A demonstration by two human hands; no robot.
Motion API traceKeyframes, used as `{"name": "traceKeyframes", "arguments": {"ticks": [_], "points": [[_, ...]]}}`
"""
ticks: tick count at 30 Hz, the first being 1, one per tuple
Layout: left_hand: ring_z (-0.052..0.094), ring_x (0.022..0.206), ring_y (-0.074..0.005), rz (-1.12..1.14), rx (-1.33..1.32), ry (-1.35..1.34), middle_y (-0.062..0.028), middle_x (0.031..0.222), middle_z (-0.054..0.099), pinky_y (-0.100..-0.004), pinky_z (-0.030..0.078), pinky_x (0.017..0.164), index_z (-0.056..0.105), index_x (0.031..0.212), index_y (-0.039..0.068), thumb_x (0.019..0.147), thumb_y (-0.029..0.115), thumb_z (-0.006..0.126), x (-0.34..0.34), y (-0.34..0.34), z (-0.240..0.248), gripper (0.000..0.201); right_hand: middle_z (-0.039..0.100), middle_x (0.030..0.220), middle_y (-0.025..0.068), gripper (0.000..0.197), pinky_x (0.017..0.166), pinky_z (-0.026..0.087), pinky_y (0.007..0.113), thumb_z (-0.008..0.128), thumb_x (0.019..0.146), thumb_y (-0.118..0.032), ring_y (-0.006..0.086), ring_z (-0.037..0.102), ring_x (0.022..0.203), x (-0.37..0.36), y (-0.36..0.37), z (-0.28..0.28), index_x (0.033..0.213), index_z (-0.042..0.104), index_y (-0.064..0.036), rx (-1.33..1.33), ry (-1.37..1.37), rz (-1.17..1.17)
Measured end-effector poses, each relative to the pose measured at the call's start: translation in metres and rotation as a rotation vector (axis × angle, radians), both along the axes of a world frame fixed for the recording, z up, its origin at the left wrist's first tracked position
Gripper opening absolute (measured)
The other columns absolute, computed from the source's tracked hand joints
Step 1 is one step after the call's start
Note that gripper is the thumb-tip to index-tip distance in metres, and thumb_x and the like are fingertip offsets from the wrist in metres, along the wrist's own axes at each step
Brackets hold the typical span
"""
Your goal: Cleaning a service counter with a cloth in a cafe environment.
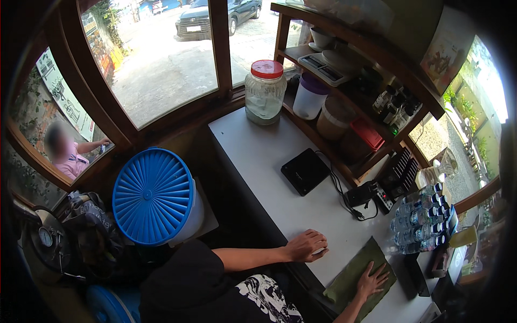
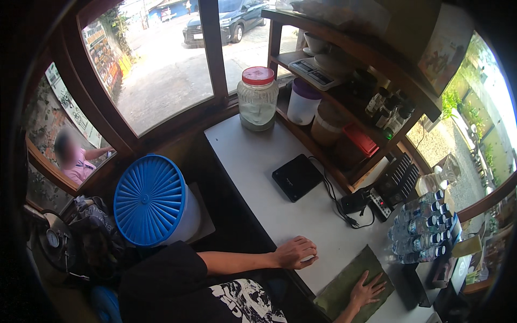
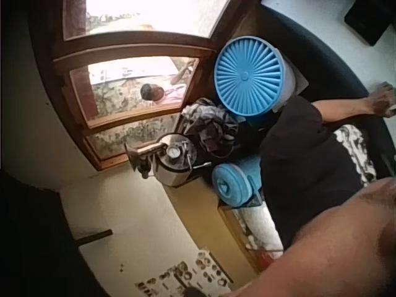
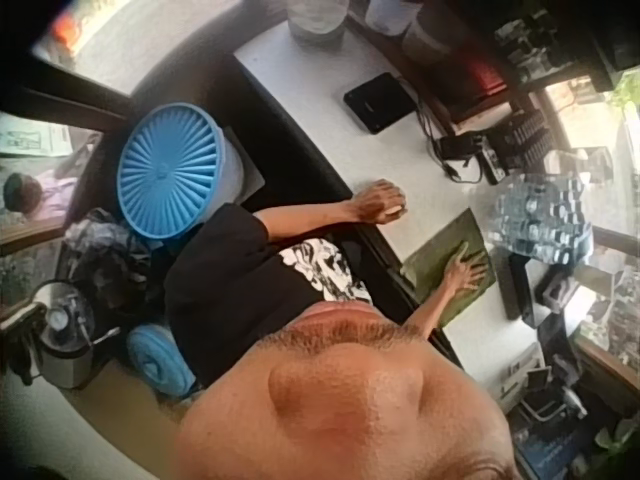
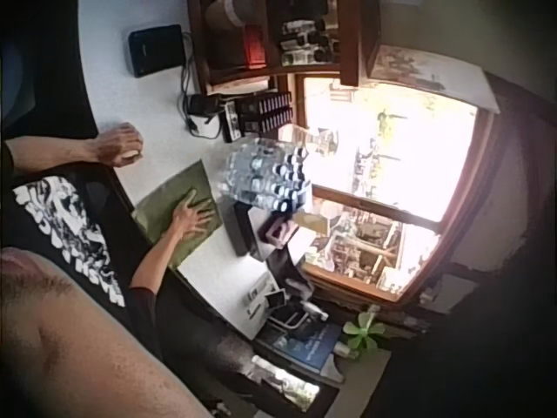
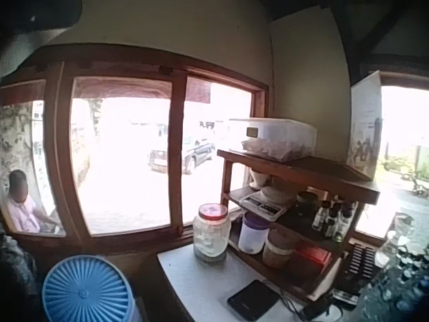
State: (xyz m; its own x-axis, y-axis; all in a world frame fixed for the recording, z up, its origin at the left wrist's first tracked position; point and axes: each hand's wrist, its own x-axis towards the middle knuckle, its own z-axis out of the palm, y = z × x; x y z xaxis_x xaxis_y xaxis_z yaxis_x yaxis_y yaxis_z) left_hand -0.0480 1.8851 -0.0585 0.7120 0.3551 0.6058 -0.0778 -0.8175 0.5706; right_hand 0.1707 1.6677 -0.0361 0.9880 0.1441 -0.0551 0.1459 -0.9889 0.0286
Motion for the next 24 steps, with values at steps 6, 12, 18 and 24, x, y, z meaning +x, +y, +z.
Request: {"name": "traceKeyframes", "arguments": {"ticks": [6,12,18,24], "points": [[0.061,0.099,-0.0233,0.033,0.032,0.062,-0.0062,0.099,0.064,-0.0376,0.046,0.091,0.064,0.093,0.008,0.089,0.023,0.067,0.001,-0.003,-0.003,0.015,0.011,0.165,0.0092,0.077,0.116,0.009,0.067,0.03,0.096,-0.07,0.0292,0.01,0.152,-0.052,0.054,-0.005,0.158,0.022,-0.0235,-0.015,0.005,0.096],[0.06,0.102,-0.0249,0.023,0.054,0.075,-0.0072,0.102,0.063,-0.0385,0.045,0.092,0.064,0.092,0.007,0.088,0.023,0.067,-0.004,-0.001,0.001,0.016,0.012,0.165,0.0085,0.073,0.116,0.008,0.067,0.035,0.096,-0.068,0.0285,0.011,0.152,-0.069,0.006,-0.002,0.157,0.023,-0.0281,0.016,0.019,0.245],[0.059,0.103,-0.0242,0.007,0.031,0.097,-0.0071,0.101,0.062,-0.0386,0.045,0.093,0.064,0.09,0.008,0.085,0.018,0.066,0.003,-0.003,-0.003,0.012,0.008,0.166,0.0098,0.078,0.116,0.007,0.067,0.03,0.095,-0.072,0.029,0.006,0.153,0.005,-0.021,-0.013,0.158,0.016,-0.0277,0.03,0.023,-0.139],[0.059,0.104,-0.0246,0.023,0.031,0.102,-0.0066,0.101,0.062,-0.0389,0.045,0.092,0.064,0.09,0.007,0.084,0.018,0.067,-0.005,0.0,-0.001,0.012,0.011,0.165,0.0095,0.076,0.119,0.006,0.061,0.034,0.096,-0.07,0.029,0.009,0.152,-0.076,0.025,-0.002,0.158,0.022,-0.0266,0.048,0.016,0.238]]}}
